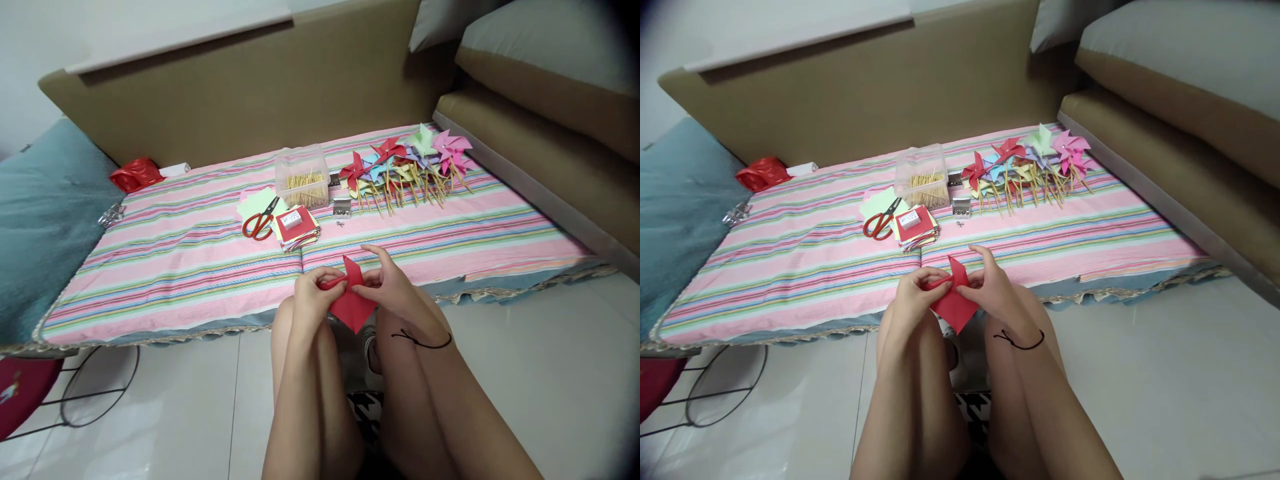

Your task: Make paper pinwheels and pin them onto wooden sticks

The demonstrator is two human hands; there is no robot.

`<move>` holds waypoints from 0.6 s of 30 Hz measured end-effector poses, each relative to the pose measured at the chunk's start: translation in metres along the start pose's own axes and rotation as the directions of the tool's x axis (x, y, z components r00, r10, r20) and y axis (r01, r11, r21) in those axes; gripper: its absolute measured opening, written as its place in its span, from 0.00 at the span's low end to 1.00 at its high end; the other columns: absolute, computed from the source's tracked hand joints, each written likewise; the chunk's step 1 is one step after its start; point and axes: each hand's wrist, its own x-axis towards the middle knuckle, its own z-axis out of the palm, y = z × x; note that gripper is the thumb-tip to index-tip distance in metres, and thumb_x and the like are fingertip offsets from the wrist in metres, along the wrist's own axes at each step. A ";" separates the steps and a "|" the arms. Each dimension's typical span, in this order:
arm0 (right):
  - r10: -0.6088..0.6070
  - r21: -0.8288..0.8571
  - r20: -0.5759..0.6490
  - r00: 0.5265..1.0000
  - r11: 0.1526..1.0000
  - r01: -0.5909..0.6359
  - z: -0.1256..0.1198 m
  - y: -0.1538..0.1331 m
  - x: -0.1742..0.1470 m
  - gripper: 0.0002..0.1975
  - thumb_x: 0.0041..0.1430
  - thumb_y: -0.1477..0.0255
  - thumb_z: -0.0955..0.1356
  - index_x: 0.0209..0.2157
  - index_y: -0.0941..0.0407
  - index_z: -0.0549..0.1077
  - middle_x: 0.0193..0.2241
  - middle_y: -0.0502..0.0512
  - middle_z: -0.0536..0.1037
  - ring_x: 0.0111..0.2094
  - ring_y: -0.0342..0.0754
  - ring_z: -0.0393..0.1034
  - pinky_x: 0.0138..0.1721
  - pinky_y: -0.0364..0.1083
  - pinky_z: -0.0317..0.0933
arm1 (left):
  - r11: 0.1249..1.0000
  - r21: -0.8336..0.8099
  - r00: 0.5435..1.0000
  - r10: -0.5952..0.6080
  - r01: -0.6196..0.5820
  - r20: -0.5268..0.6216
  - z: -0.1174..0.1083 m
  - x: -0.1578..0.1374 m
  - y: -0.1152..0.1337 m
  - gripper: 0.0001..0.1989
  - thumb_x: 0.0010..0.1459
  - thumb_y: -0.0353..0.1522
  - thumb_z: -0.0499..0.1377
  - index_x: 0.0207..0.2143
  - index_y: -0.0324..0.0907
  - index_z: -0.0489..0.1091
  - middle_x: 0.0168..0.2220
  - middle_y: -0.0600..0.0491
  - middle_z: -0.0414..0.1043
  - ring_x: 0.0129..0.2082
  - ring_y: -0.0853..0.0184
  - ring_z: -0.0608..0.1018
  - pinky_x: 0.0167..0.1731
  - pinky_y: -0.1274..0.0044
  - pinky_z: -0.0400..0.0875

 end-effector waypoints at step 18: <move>0.019 0.270 -0.310 0.951 0.960 0.069 0.004 -0.007 0.006 0.41 0.36 0.62 0.77 0.50 0.52 0.56 0.26 0.49 0.80 0.28 0.51 0.76 0.34 0.51 0.70 | 0.915 -0.389 0.989 -0.138 0.108 -0.048 0.004 0.003 0.004 0.31 0.38 0.34 0.70 0.43 0.44 0.59 0.34 0.54 0.74 0.31 0.70 0.77 0.35 0.76 0.72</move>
